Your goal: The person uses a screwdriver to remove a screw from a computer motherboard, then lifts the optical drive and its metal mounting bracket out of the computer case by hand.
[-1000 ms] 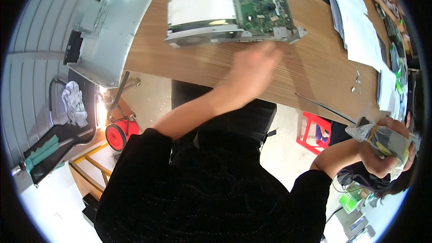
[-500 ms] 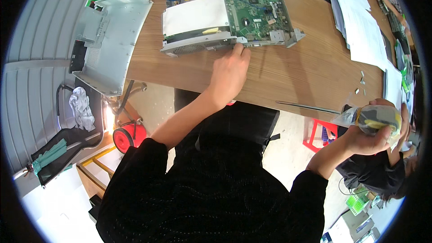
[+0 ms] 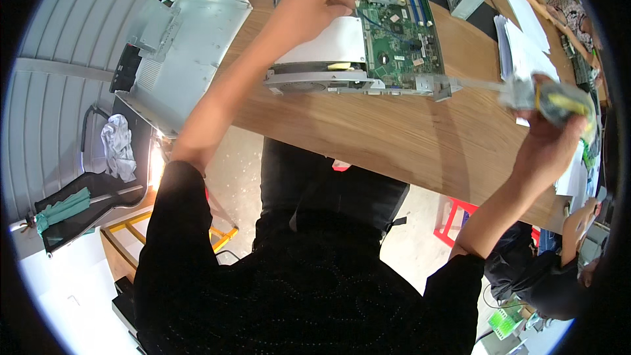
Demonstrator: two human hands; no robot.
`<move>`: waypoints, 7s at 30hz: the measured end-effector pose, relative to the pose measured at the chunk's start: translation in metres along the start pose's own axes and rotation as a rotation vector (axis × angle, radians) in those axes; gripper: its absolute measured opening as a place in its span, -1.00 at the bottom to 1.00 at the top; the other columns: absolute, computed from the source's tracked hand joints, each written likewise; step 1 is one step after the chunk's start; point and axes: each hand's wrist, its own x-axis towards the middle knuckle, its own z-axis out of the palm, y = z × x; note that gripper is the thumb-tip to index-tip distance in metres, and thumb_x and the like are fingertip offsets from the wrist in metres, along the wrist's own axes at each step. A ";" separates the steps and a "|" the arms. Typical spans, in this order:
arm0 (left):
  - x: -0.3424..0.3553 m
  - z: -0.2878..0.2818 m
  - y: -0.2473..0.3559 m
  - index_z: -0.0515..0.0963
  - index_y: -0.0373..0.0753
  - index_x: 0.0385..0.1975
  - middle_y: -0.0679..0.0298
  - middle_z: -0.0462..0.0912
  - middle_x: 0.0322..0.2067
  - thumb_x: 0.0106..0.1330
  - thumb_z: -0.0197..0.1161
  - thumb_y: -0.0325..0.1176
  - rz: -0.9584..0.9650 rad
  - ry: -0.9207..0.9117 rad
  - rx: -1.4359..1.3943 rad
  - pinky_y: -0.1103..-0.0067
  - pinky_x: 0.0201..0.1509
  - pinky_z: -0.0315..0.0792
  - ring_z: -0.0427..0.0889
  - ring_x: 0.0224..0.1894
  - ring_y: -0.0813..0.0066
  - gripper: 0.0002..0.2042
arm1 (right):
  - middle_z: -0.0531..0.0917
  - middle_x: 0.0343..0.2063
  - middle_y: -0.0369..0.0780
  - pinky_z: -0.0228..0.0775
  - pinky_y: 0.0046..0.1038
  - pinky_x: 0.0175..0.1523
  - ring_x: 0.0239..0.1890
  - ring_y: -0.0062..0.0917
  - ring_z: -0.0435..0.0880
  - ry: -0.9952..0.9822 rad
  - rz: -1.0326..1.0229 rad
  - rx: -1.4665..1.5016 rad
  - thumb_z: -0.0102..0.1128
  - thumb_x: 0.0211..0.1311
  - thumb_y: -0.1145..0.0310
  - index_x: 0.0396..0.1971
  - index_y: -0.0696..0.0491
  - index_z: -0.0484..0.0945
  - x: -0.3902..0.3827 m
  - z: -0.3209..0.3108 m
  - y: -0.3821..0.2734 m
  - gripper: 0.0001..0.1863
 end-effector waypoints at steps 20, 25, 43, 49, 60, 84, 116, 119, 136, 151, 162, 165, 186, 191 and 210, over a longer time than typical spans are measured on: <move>0.014 0.022 -0.025 0.70 -0.25 -0.30 0.15 0.73 -0.39 0.14 0.32 -0.44 0.118 -0.147 -0.066 0.56 -0.20 0.52 0.70 -0.35 0.38 -0.85 | 0.64 -0.21 0.05 0.60 -0.46 -0.30 -0.45 -0.46 0.66 -0.188 -0.069 -0.088 -0.21 0.47 0.01 -0.02 0.29 0.40 0.025 0.101 0.016 -0.44; 0.021 0.021 -0.023 0.70 -0.27 -0.32 0.14 0.73 -0.40 0.10 0.36 -0.44 0.098 -0.192 -0.118 0.56 -0.20 0.53 0.71 -0.35 0.39 -0.84 | 0.64 -0.18 0.08 0.60 -0.49 -0.29 -0.45 -0.46 0.67 -0.221 -0.066 -0.102 -0.21 0.46 -0.03 0.05 0.24 0.38 0.025 0.102 0.018 -0.42; 0.025 0.016 -0.034 0.71 -0.27 -0.27 0.19 0.74 -0.40 0.04 0.46 -0.31 -0.048 -0.343 -0.251 0.60 -0.16 0.48 0.67 -0.34 0.48 -0.74 | 0.66 -0.26 0.00 0.62 -0.47 -0.32 -0.44 -0.48 0.67 -0.235 -0.125 -0.127 -0.16 0.46 0.01 -0.07 0.34 0.46 0.023 0.117 0.006 -0.42; 0.019 0.015 -0.033 0.71 -0.24 -0.24 0.19 0.74 -0.37 0.07 0.44 -0.29 -0.097 -0.342 -0.308 0.61 -0.14 0.46 0.65 -0.32 0.50 -0.73 | 0.67 -0.26 -0.02 0.61 -0.48 -0.32 -0.45 -0.49 0.66 -0.285 -0.097 -0.092 -0.10 0.45 0.06 -0.02 0.29 0.44 0.023 0.118 0.008 -0.48; 0.018 0.020 -0.039 0.70 -0.25 -0.24 0.19 0.73 -0.38 0.11 0.41 -0.32 -0.070 -0.292 -0.297 0.61 -0.13 0.46 0.65 -0.31 0.50 -0.76 | 0.67 -0.22 0.00 0.61 -0.48 -0.28 -0.42 -0.46 0.69 -0.377 -0.176 -0.188 -0.18 0.47 0.06 -0.10 0.30 0.48 0.028 0.121 0.009 -0.48; 0.016 0.026 -0.042 0.69 -0.21 -0.21 0.19 0.73 -0.37 0.21 0.32 -0.33 0.045 -0.248 -0.199 0.59 -0.22 0.47 0.64 -0.36 0.52 -0.81 | 0.67 -0.32 -0.09 0.59 -0.54 -0.38 -0.41 -0.49 0.68 -0.277 -0.196 -0.090 -0.07 0.45 0.13 -0.09 0.26 0.46 0.022 0.131 0.001 -0.57; 0.032 -0.011 -0.005 0.54 -0.40 -0.01 0.15 0.68 -0.16 0.23 0.24 -0.52 0.235 -0.122 -0.502 0.54 0.06 0.47 0.63 -0.14 0.46 -0.69 | 0.65 -0.58 -0.07 0.46 -0.39 -0.37 -0.51 -0.36 0.67 -0.286 -0.549 -0.649 0.34 0.06 0.17 -0.33 0.24 0.52 0.059 0.198 -0.030 -0.59; 0.030 -0.013 0.015 0.56 -0.44 -0.14 0.17 0.69 -0.24 0.23 0.24 -0.53 0.228 -0.252 -0.508 0.55 -0.02 0.50 0.64 -0.21 0.48 -0.78 | 0.63 -0.57 -0.03 0.44 -0.31 -0.32 -0.45 -0.25 0.67 -0.254 -0.400 -0.570 0.33 0.07 0.12 -0.30 0.24 0.52 0.058 0.195 -0.036 -0.56; 0.025 -0.013 0.026 0.66 -0.31 -0.20 0.15 0.68 -0.12 0.33 0.17 -0.40 -0.057 -0.120 -0.210 0.52 -0.03 0.48 0.64 -0.15 0.49 -0.82 | 0.58 -0.43 0.08 0.40 -0.18 -0.18 -0.29 -0.05 0.58 -0.627 -0.751 -1.050 0.19 0.20 0.18 -0.19 0.19 0.42 0.084 0.195 -0.067 -0.62; 0.035 -0.009 0.006 0.63 -0.41 -0.26 0.16 0.72 -0.36 0.21 0.31 -0.44 0.113 -0.122 -0.557 0.57 -0.16 0.54 0.67 -0.31 0.52 -0.82 | 0.59 -0.51 0.02 0.40 -0.17 -0.23 -0.34 -0.07 0.60 -0.874 -0.592 -0.585 0.31 0.08 0.13 -0.32 0.20 0.48 0.097 0.179 -0.063 -0.59; 0.038 0.001 0.009 0.60 -0.41 -0.19 0.20 0.72 -0.31 0.24 0.28 -0.44 0.128 -0.071 -0.322 0.58 -0.16 0.54 0.69 -0.21 0.51 -0.79 | 0.60 -0.38 0.18 0.46 -0.22 -0.12 -0.25 -0.12 0.65 -0.493 -0.692 -0.982 0.16 0.23 0.00 -0.20 0.31 0.45 0.099 0.184 -0.044 -0.44; 0.033 -0.005 0.013 0.62 -0.39 -0.21 0.21 0.72 -0.30 0.25 0.27 -0.46 0.062 -0.105 -0.550 0.60 -0.16 0.54 0.69 -0.20 0.53 -0.82 | 0.58 -0.34 -0.01 0.39 -0.43 -0.07 -0.22 -0.34 0.58 -1.033 -0.378 -0.338 0.20 0.22 0.19 -0.04 0.10 0.45 0.112 0.180 -0.047 -0.61; 0.025 -0.023 0.014 0.47 -0.43 0.02 0.15 0.65 -0.07 0.42 0.01 -0.45 0.112 -0.320 -0.393 0.58 0.03 0.44 0.61 0.00 0.45 -0.74 | 0.59 -0.59 0.05 0.46 -0.27 -0.32 -0.46 -0.12 0.63 -0.318 -0.642 -0.731 0.28 0.14 0.18 -0.19 0.23 0.38 0.072 0.213 -0.024 -0.55; 0.039 -0.013 -0.005 0.52 -0.45 -0.02 0.16 0.67 -0.06 0.42 -0.02 -0.44 0.238 -0.303 -0.516 0.53 0.15 0.41 0.59 0.04 0.42 -0.72 | 0.56 -0.42 -0.14 0.42 -0.51 -0.30 -0.44 -0.59 0.51 -1.032 -0.208 0.117 0.27 0.22 0.21 0.10 0.14 0.33 0.114 0.207 -0.006 -0.46; 0.035 -0.002 -0.005 0.59 -0.34 -0.10 0.12 0.72 -0.25 0.35 0.12 -0.40 0.296 -0.191 -0.675 0.51 0.01 0.51 0.71 -0.18 0.42 -0.78 | 0.62 -0.03 -0.10 0.30 -0.40 0.22 0.07 -0.41 0.56 -0.807 0.041 0.339 0.25 0.19 0.25 0.06 0.23 0.44 0.090 0.217 0.009 -0.49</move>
